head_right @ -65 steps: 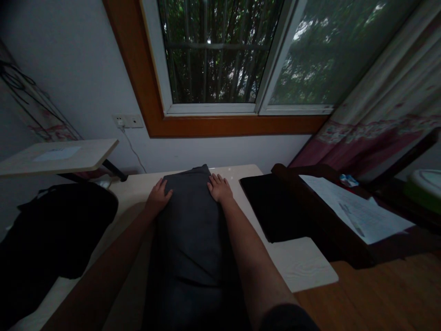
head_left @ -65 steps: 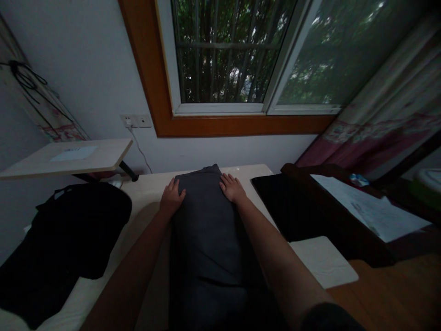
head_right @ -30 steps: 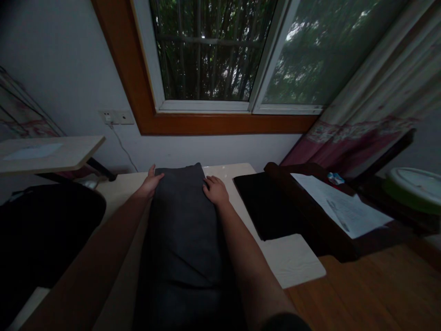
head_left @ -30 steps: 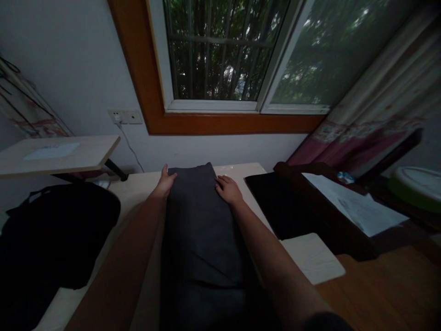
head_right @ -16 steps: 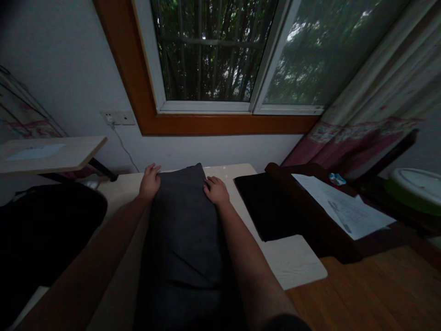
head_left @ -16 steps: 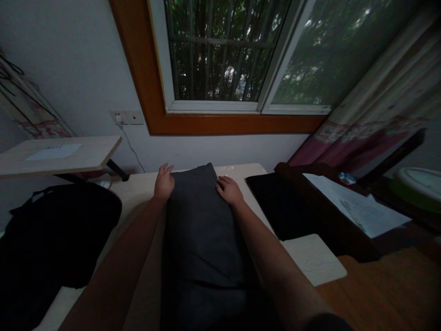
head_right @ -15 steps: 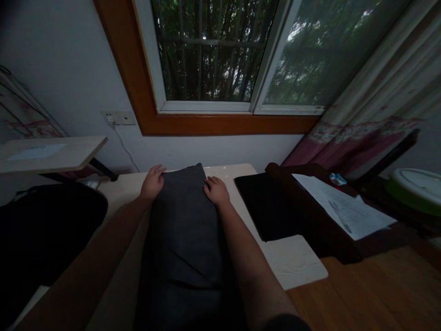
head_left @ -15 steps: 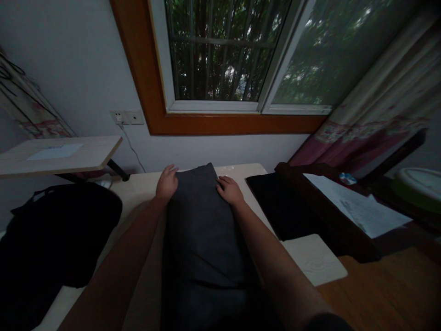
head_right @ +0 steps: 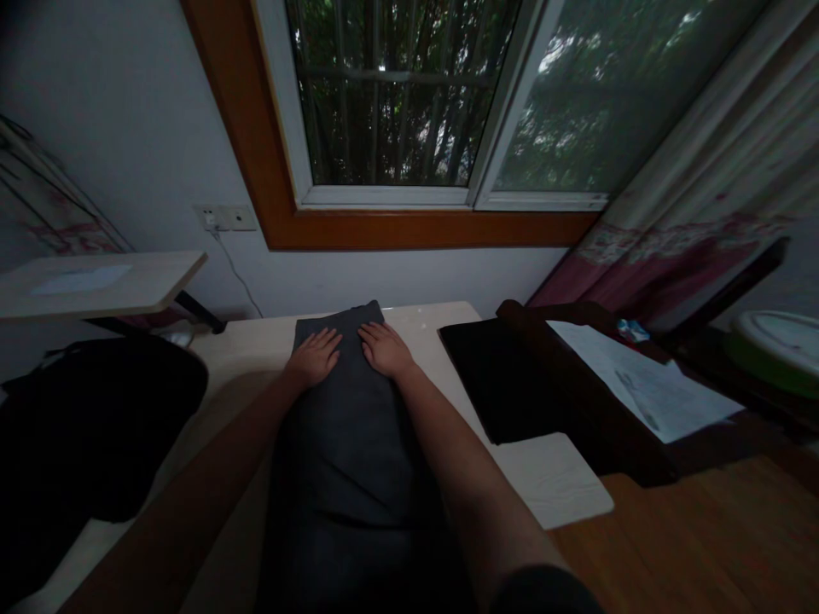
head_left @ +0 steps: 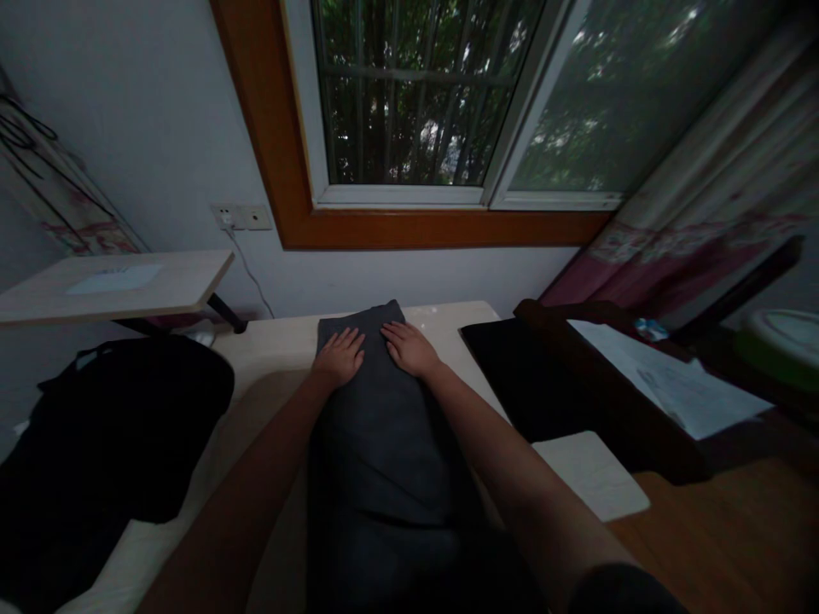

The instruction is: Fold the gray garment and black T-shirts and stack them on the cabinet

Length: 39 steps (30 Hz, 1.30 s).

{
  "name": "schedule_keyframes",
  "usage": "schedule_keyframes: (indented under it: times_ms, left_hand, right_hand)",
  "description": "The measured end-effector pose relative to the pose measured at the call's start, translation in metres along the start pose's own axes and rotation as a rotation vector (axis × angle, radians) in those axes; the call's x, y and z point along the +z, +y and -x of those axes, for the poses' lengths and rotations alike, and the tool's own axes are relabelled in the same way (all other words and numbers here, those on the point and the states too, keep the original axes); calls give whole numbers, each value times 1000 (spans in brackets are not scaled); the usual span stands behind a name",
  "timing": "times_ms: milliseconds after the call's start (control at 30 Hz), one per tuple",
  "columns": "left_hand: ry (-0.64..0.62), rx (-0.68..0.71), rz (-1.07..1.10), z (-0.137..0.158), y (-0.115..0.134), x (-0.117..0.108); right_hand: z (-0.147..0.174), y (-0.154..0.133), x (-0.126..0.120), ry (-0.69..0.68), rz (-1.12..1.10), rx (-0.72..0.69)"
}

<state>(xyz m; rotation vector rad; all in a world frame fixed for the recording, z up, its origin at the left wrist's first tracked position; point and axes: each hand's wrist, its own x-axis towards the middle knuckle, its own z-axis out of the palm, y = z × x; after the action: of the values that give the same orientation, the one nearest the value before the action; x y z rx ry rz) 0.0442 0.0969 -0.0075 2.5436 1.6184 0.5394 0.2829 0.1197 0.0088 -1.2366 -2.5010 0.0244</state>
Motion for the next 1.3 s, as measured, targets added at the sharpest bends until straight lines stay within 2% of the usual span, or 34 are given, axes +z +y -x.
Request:
schedule_keyframes:
  times_ms: [133, 200, 433, 567, 700, 867, 1133, 1300]
  left_hand:
    - [28, -18, -28, -1, -1, 2]
    - [67, -57, -31, 0, -1, 3]
    - [123, -214, -52, 9, -5, -1]
    - [119, -270, -11, 13, -18, -4]
    - [77, -298, 7, 15, -36, -8]
    - [73, -298, 6, 22, -47, -9]
    - [56, -311, 18, 49, -51, -18]
    - [31, -230, 148, 80, -44, -28]
  right_hand:
    - [-27, -21, 13, -118, 3, -51]
    - [-37, -25, 18, -165, 5, -31]
    - [-58, -8, 31, -232, -21, 218]
    - [-57, 8, 34, -228, -20, 335]
    - [-45, 21, 33, -202, -13, 381]
    - [-23, 30, 30, -101, -11, 383]
    - [23, 31, 16, -66, -8, 339]
    - [63, 18, 5, -38, -79, 297]
